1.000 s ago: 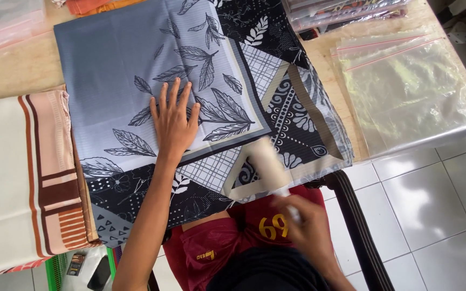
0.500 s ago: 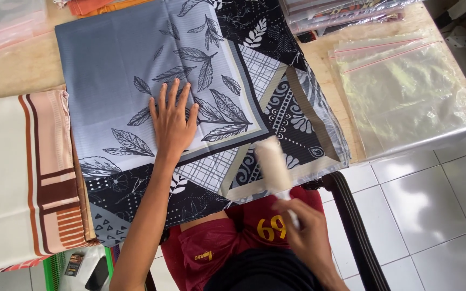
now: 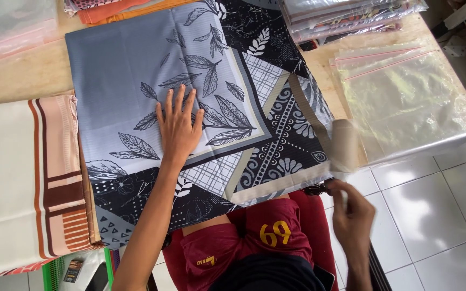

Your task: Using a lint roller to remove lint or debris from a patterned piece of fabric on a table.

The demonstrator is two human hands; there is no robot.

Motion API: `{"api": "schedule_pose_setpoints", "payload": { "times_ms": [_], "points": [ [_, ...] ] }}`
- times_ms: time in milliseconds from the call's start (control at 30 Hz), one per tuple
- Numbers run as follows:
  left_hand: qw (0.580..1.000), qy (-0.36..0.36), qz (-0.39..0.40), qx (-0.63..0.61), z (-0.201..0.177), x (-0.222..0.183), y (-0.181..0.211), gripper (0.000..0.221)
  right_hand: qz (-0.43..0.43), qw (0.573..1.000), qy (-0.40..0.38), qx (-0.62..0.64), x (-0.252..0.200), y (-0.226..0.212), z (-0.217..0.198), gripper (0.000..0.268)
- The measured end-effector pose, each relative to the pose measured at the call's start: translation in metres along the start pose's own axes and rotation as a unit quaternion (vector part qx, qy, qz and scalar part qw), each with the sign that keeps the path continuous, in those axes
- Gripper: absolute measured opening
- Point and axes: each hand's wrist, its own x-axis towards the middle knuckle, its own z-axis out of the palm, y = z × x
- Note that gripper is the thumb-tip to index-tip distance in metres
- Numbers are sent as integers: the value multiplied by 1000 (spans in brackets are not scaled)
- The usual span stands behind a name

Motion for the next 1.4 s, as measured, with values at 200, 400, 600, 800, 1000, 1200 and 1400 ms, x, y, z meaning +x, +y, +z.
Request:
{"api": "schedule_pose_setpoints", "payload": {
  "times_ms": [200, 400, 600, 800, 1000, 1200, 1400],
  "points": [
    [1000, -19, -13, -13, -3, 1, 2, 56, -199, 963, -173, 59, -7, -57, 77, 22],
    [1000, -17, -18, -17, -4, 0, 1, 57, -295, 932, -205, -52, 6, -69, 104, 20],
    [998, -23, -33, -44, -6, 0, 3, 53, -166, 973, -134, -93, 39, -60, 57, 21],
    [999, -14, -23, -41, -3, 0, 1, 53, -73, 991, -28, -107, 54, -53, 25, 21],
    [999, -15, -25, -41, -2, -1, 1, 53, -153, 985, -70, -29, 29, -67, 69, 21],
    [998, -13, -29, -46, -7, -1, 3, 51, -262, 949, -169, -40, 17, -90, 100, 26],
    [998, -13, -27, -52, -3, 0, 1, 51, -206, 973, -84, -58, 57, -41, 64, 25]
  ]
}}
